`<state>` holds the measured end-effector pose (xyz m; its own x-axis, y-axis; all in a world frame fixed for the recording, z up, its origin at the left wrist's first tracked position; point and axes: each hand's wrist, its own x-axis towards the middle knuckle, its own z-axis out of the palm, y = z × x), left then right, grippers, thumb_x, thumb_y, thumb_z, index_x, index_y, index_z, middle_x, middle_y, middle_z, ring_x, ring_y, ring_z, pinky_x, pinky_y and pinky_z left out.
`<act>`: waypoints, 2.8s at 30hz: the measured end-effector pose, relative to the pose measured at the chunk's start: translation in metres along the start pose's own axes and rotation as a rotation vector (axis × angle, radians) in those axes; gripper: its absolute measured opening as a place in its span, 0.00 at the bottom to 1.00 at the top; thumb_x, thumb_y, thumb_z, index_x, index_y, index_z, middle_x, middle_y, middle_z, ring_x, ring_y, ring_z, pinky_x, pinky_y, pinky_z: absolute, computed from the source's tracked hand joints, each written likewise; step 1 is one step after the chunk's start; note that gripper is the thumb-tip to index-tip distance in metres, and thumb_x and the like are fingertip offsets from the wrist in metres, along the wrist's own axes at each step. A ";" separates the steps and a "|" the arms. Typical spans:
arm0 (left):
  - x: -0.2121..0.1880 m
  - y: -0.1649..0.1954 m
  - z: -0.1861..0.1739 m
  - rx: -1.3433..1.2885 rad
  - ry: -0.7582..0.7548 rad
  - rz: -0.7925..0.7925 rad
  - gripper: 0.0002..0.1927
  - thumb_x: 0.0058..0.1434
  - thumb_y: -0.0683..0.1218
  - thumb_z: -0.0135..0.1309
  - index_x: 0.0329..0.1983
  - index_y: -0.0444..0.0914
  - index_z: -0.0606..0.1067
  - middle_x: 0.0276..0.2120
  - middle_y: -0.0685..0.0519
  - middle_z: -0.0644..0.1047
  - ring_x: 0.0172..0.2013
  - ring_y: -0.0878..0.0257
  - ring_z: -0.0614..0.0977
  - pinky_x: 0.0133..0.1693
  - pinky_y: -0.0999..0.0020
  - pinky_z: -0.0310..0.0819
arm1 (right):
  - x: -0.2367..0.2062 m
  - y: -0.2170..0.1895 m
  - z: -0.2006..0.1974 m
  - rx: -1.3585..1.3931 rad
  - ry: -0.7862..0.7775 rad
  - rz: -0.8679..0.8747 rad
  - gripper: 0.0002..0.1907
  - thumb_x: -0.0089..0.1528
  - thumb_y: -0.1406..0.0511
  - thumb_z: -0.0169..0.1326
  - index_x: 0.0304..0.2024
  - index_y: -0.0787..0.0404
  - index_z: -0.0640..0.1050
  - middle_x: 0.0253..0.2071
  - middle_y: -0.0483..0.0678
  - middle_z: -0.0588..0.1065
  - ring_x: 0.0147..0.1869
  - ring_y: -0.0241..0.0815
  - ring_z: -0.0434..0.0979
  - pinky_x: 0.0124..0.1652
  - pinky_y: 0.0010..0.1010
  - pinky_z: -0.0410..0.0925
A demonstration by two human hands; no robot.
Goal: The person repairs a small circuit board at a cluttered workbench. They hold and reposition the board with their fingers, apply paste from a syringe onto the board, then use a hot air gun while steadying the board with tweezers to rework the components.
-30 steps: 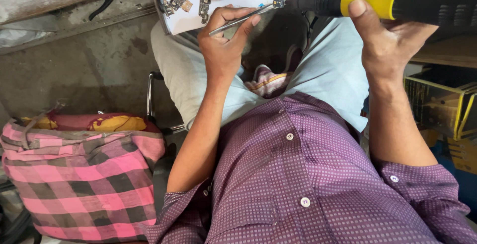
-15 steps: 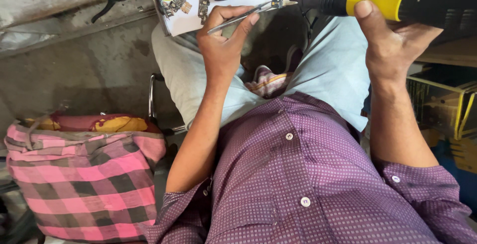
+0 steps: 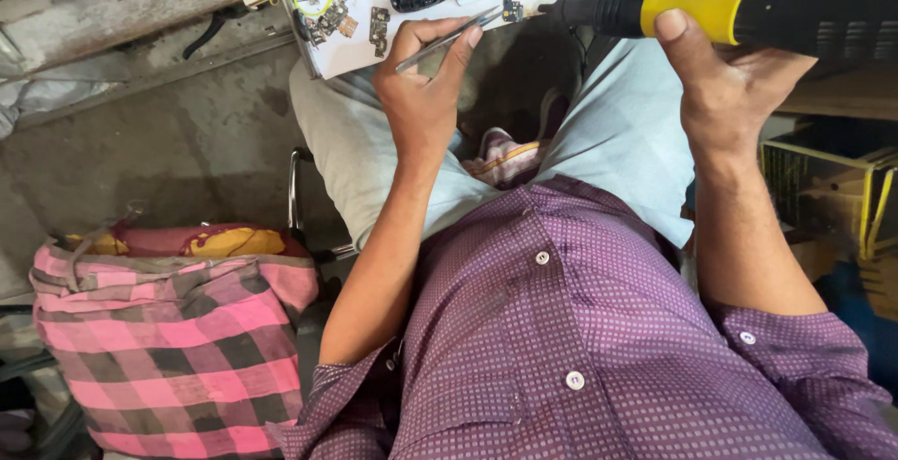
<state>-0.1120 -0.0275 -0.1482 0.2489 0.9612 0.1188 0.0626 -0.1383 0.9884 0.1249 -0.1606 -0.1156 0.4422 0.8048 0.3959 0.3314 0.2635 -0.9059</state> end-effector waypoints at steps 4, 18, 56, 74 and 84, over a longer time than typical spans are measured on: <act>0.001 0.000 -0.001 -0.005 -0.001 -0.017 0.08 0.65 0.41 0.66 0.43 0.32 0.79 0.39 0.52 0.84 0.41 0.69 0.82 0.48 0.73 0.76 | -0.002 -0.003 0.000 0.029 0.012 0.020 0.22 0.70 0.75 0.64 0.58 0.60 0.66 0.52 0.47 0.68 0.56 0.44 0.76 0.59 0.34 0.72; 0.006 0.001 0.003 -0.046 -0.001 0.034 0.08 0.65 0.41 0.65 0.43 0.32 0.79 0.40 0.52 0.84 0.42 0.68 0.82 0.49 0.72 0.76 | 0.003 -0.007 0.001 -0.014 0.010 0.004 0.22 0.70 0.72 0.65 0.57 0.60 0.65 0.52 0.47 0.68 0.54 0.43 0.77 0.57 0.34 0.74; 0.005 0.010 0.005 0.003 0.024 0.006 0.09 0.64 0.42 0.66 0.42 0.33 0.79 0.37 0.51 0.84 0.39 0.67 0.83 0.46 0.72 0.77 | 0.001 -0.001 -0.002 -0.026 -0.007 -0.011 0.24 0.70 0.72 0.64 0.60 0.58 0.64 0.54 0.47 0.67 0.56 0.43 0.77 0.58 0.34 0.74; 0.001 0.005 0.004 -0.042 0.075 0.050 0.09 0.67 0.41 0.64 0.44 0.32 0.77 0.40 0.52 0.82 0.43 0.68 0.82 0.50 0.72 0.76 | -0.002 0.000 0.000 0.045 0.028 0.037 0.22 0.71 0.76 0.63 0.59 0.58 0.65 0.52 0.48 0.69 0.56 0.43 0.76 0.60 0.34 0.72; 0.013 -0.004 0.009 -0.092 0.131 -0.011 0.08 0.68 0.40 0.64 0.45 0.32 0.78 0.37 0.56 0.79 0.36 0.73 0.74 0.40 0.78 0.70 | -0.004 -0.003 -0.001 0.079 0.068 0.069 0.22 0.70 0.75 0.64 0.58 0.59 0.66 0.49 0.48 0.69 0.54 0.43 0.76 0.58 0.32 0.71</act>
<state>-0.1001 -0.0166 -0.1520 0.1196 0.9863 0.1137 -0.0259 -0.1114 0.9934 0.1229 -0.1646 -0.1145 0.5183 0.7852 0.3389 0.2328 0.2518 -0.9394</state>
